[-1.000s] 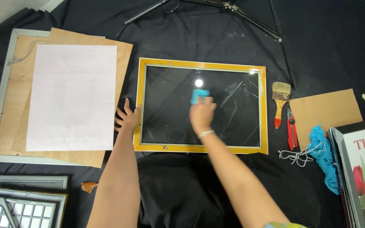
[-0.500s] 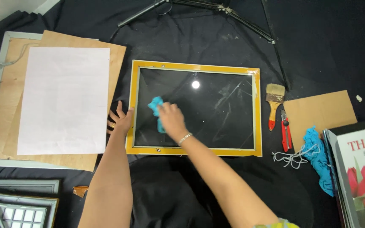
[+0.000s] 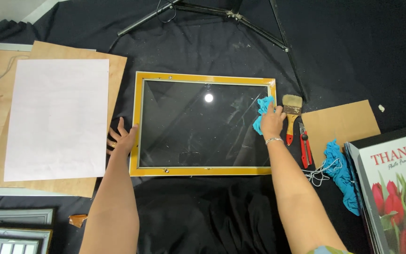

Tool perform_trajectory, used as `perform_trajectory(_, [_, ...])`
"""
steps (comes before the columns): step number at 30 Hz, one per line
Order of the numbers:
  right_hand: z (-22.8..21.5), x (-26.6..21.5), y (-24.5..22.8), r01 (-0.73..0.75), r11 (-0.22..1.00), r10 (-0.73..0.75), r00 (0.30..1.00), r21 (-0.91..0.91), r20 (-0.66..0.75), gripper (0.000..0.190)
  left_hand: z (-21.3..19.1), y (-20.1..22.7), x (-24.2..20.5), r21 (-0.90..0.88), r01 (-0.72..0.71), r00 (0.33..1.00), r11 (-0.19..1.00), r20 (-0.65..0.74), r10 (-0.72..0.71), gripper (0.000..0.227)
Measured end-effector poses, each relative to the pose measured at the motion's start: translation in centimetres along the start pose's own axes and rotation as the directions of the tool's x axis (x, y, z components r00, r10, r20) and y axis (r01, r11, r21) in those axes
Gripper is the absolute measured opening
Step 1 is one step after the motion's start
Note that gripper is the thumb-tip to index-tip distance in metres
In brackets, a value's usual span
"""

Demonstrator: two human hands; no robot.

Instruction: Polishing and cleaning the glass of a picture frame using a brush and a cloth.

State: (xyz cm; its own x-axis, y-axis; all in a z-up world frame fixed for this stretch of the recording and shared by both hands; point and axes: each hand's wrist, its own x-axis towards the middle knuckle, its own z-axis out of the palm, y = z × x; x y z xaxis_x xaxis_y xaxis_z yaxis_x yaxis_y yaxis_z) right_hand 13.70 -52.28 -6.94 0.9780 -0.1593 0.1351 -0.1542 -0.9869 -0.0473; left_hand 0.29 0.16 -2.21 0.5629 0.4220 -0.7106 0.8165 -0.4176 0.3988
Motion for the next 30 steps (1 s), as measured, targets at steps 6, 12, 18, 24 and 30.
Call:
perform_trajectory(6, [-2.2,-2.8,-10.3,0.131,0.991,-0.128,0.979,0.006,-0.158,0.038,-0.2,0.2,0.0,0.075,0.032,0.999,0.997,0.019,-0.034,0.085])
perform_trajectory(12, [-4.8,-8.2,-27.5,0.373,0.895,-0.348,0.927,0.243,-0.142,0.027,-0.7,0.3,-0.1,-0.001,0.028,0.998,1.000,0.059,-0.028,0.085])
perform_trajectory(18, [-5.6,-15.5,-37.5,0.620,0.665,-0.643,0.759,0.416,-0.103,0.031,-0.7,0.1,0.4,-0.056,0.040,0.997,0.998,0.066,-0.036,0.085])
perform_trajectory(24, [-8.0,-9.4,-34.1,0.476,0.511,-0.665,0.747,0.716,-0.022,0.014,-0.6,0.0,0.7,0.017,0.040,0.998,0.999,0.048,-0.041,0.086])
perform_trajectory(30, [-3.0,-1.7,-17.1,0.464,0.874,-0.454,0.886,0.146,-0.098,0.035,-1.2,0.7,-0.6,-0.019,0.039,0.998,0.999,0.047,-0.038,0.087])
